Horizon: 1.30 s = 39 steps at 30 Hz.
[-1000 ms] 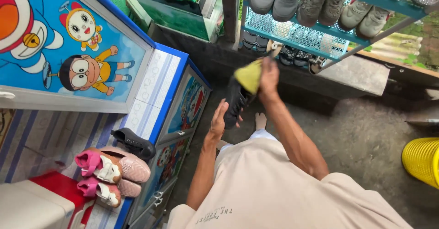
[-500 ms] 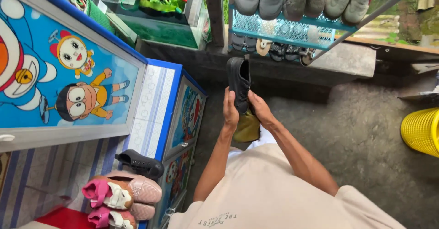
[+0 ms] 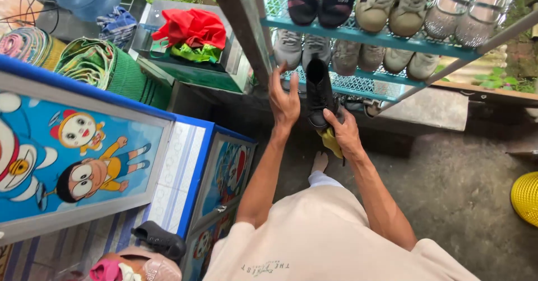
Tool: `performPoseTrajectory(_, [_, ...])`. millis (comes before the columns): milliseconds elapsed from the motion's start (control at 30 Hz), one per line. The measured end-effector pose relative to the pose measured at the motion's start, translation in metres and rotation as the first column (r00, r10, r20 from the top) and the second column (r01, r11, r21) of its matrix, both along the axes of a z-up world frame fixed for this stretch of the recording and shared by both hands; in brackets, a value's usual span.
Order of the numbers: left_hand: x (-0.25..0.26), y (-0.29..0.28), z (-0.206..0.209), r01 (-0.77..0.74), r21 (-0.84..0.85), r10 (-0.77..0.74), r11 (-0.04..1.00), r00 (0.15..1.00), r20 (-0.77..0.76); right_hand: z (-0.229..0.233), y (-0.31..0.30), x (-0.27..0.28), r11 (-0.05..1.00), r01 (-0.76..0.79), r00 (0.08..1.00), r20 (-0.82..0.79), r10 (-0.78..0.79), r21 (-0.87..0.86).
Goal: Cleaning several pairs of shoes one by one using a yellow cloth.
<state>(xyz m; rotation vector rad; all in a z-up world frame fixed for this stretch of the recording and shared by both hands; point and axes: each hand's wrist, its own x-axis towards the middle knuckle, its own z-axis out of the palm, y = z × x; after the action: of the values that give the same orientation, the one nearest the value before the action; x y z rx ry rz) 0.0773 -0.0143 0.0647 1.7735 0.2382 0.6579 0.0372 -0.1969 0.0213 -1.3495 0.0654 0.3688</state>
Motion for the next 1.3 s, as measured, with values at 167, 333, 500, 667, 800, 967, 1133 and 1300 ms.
performPoseTrajectory(167, [0.095, -0.011, 0.034, -0.204, 0.443, 0.199, 0.873, 0.978, 0.058, -0.003, -0.026, 0.033, 0.992, -0.114, 0.993, -0.02, 0.114, -0.048])
performPoseTrajectory(333, [0.137, -0.012, 0.054, -0.275, 0.664, 0.369, 0.696, 0.93, -0.002, -0.012, -0.032, 0.05, 0.989, -0.141, 0.982, -0.134, 0.134, -0.044])
performPoseTrajectory(500, [0.157, 0.001, 0.055, -0.235, 0.742, 0.391, 0.627, 0.92, -0.039, -0.009, -0.026, 0.05, 0.996, -0.088, 0.976, -0.195, 0.093, 0.03])
performPoseTrajectory(667, [0.172, 0.003, 0.044, -0.223, 0.707, 0.31, 0.671, 0.951, 0.005, -0.004, -0.017, 0.053, 0.997, -0.075, 0.976, -0.203, 0.076, 0.013])
performPoseTrajectory(800, [0.168, 0.0, 0.051, -0.198, 0.675, 0.286, 0.71, 0.958, -0.021, -0.007, -0.01, 0.049, 0.999, -0.051, 0.985, -0.165, 0.049, -0.008])
performPoseTrajectory(967, [0.169, 0.01, 0.049, -0.16, 0.656, 0.229, 0.738, 0.973, -0.02, 0.006, -0.013, 0.043, 0.997, -0.081, 0.985, -0.154, 0.079, -0.004])
performPoseTrajectory(1133, [0.163, 0.027, 0.038, -0.118, 0.648, 0.154, 0.753, 0.988, 0.002, 0.02, -0.027, 0.045, 0.98, -0.189, 0.979, -0.09, 0.183, -0.057])
performPoseTrajectory(1300, [0.129, 0.044, 0.033, 0.03, 0.38, -0.052, 0.924, 0.998, 0.047, 0.054, -0.02, 0.046, 0.983, -0.132, 0.976, -0.157, 0.151, 0.129])
